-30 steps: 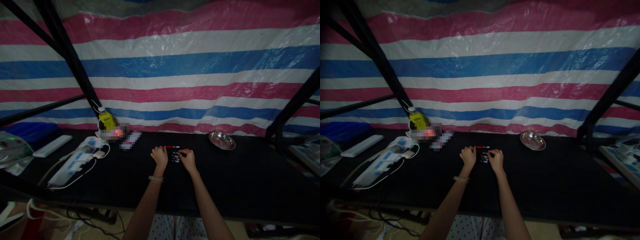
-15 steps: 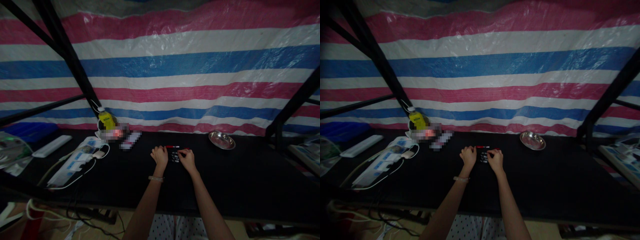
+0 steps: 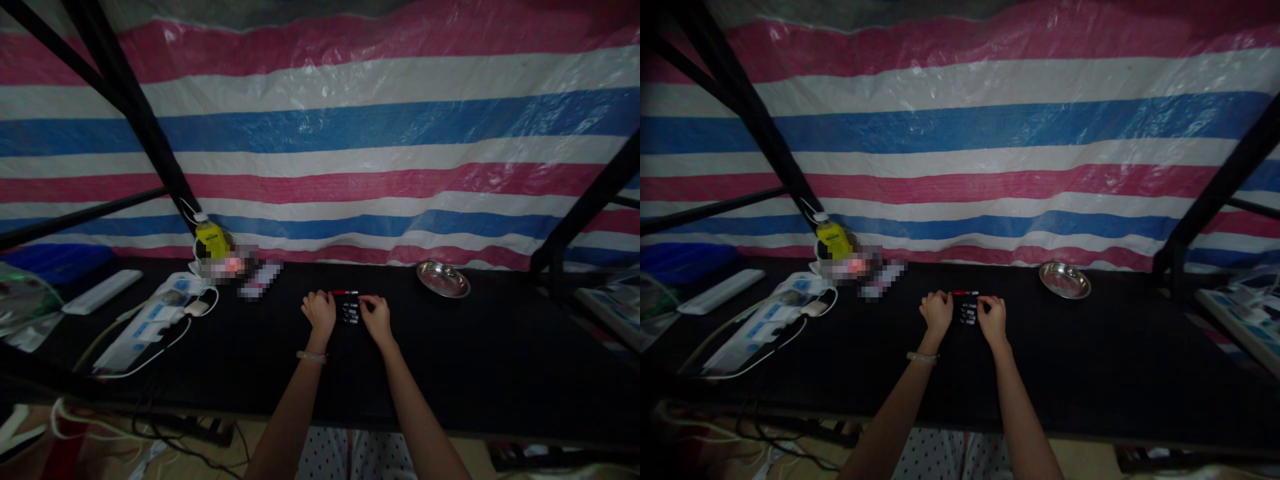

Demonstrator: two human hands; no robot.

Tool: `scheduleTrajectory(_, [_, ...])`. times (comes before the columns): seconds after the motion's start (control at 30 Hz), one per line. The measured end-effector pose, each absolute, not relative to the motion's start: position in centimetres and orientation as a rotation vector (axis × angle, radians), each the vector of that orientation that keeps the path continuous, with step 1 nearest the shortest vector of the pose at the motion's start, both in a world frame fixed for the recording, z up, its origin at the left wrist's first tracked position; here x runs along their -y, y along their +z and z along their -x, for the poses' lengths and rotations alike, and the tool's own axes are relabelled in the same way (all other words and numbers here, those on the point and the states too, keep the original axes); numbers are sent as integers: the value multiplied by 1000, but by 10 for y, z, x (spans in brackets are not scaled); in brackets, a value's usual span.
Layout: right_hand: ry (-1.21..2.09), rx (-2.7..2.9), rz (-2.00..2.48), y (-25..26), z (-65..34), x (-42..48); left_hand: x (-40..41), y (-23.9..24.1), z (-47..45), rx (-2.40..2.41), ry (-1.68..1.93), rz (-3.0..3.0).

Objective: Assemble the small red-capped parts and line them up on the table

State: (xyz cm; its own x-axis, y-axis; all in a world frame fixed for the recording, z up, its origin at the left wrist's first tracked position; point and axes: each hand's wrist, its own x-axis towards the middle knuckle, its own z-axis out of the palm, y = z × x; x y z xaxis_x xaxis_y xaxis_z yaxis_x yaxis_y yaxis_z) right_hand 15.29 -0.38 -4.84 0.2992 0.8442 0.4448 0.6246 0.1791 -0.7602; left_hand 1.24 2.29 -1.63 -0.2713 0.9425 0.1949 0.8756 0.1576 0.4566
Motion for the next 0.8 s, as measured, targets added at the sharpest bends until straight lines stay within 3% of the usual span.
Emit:
scheduleTrajectory(0.23, [-3, 1227, 1781, -44, -158, 9, -21, -16, -15, -2150, 916, -2001])
scheduleTrajectory(0.5, [73, 1439, 1830, -61, -156, 2, -13, -13, -24, -1696, 844, -2355])
scheduleTrajectory(0.8, [113, 1417, 1686, -62, -162, 0, -13, -22, -27, -1617, 822, -2430])
